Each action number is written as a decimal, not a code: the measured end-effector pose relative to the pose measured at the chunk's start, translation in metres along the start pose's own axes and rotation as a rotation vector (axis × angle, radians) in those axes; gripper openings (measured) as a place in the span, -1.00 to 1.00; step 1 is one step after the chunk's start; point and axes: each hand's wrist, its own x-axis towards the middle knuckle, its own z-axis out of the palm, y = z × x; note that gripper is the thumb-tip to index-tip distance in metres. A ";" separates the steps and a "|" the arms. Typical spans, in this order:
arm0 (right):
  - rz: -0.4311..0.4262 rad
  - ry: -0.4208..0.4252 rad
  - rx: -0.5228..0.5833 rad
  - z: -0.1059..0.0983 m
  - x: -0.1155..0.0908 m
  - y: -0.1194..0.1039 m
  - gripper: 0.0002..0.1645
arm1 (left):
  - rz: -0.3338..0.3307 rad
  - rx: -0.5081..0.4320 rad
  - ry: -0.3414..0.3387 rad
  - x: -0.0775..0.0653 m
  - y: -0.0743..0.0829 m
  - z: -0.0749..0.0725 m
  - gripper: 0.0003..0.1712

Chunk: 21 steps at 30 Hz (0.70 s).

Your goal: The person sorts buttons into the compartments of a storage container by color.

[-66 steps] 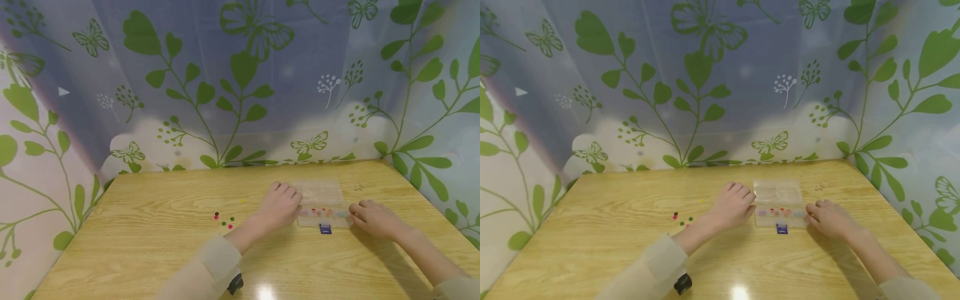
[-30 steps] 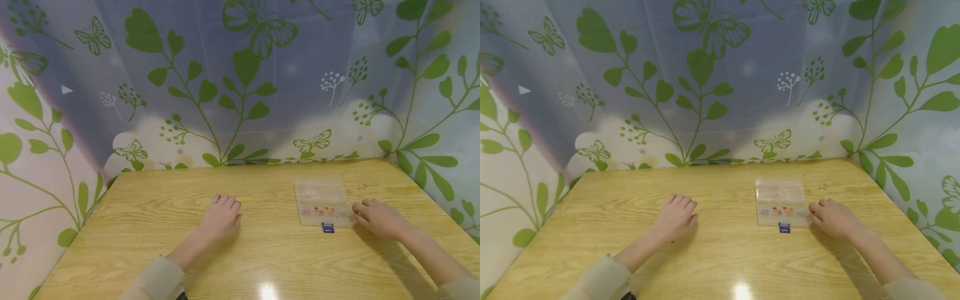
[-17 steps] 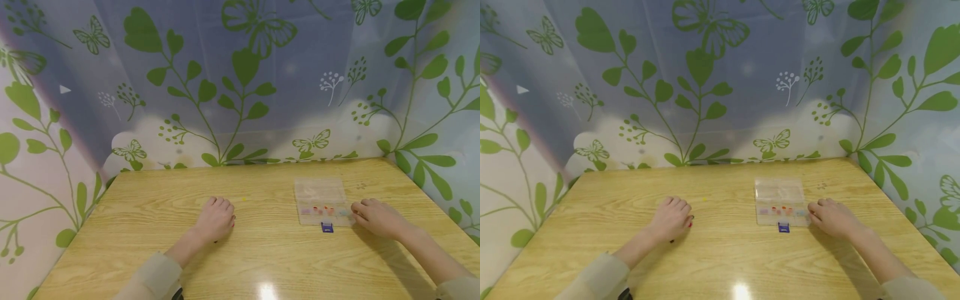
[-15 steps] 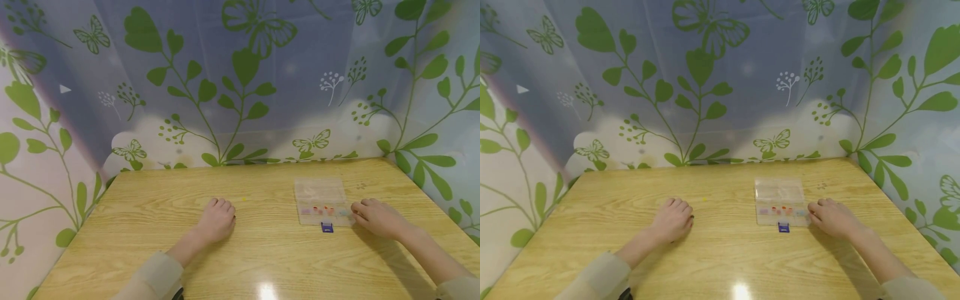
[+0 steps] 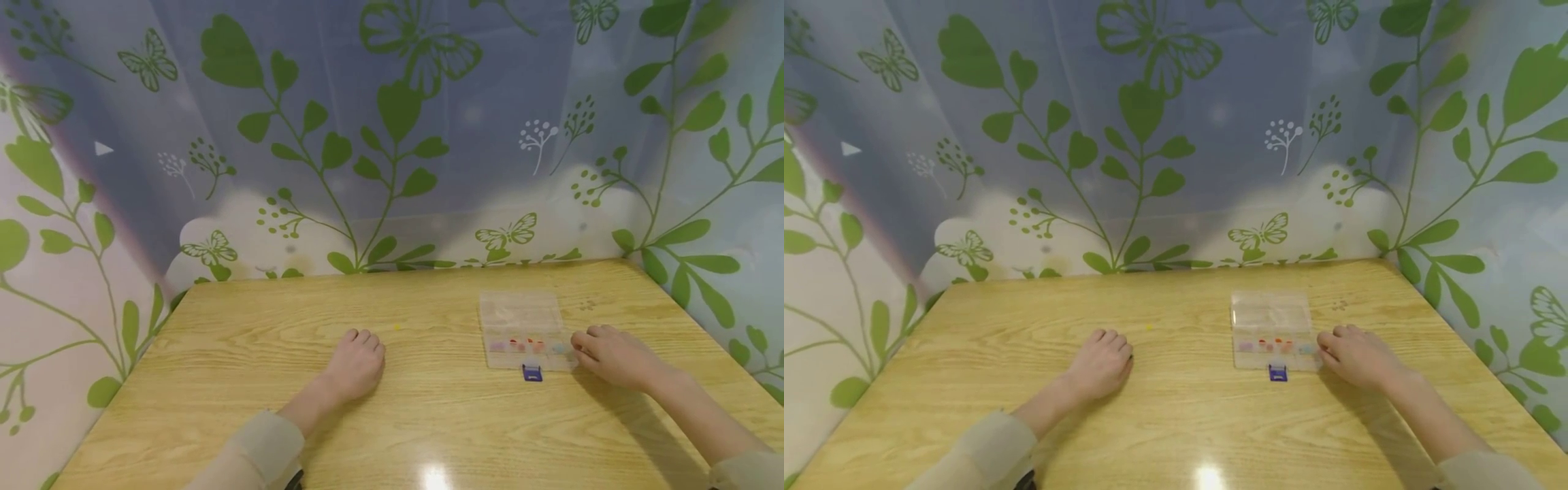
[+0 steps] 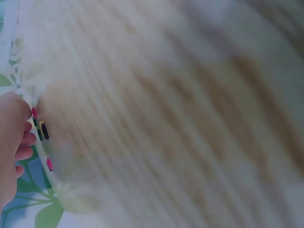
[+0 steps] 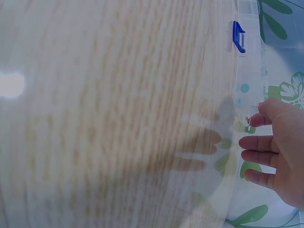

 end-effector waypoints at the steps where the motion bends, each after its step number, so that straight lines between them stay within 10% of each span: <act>1: 0.000 0.001 0.000 0.000 0.000 0.000 -0.93 | 0.001 -0.005 0.003 0.000 0.000 0.001 -0.81; 21: -0.017 0.020 -0.005 0.003 0.000 0.002 -0.88 | 0.017 0.033 0.042 0.001 -0.003 0.006 -0.89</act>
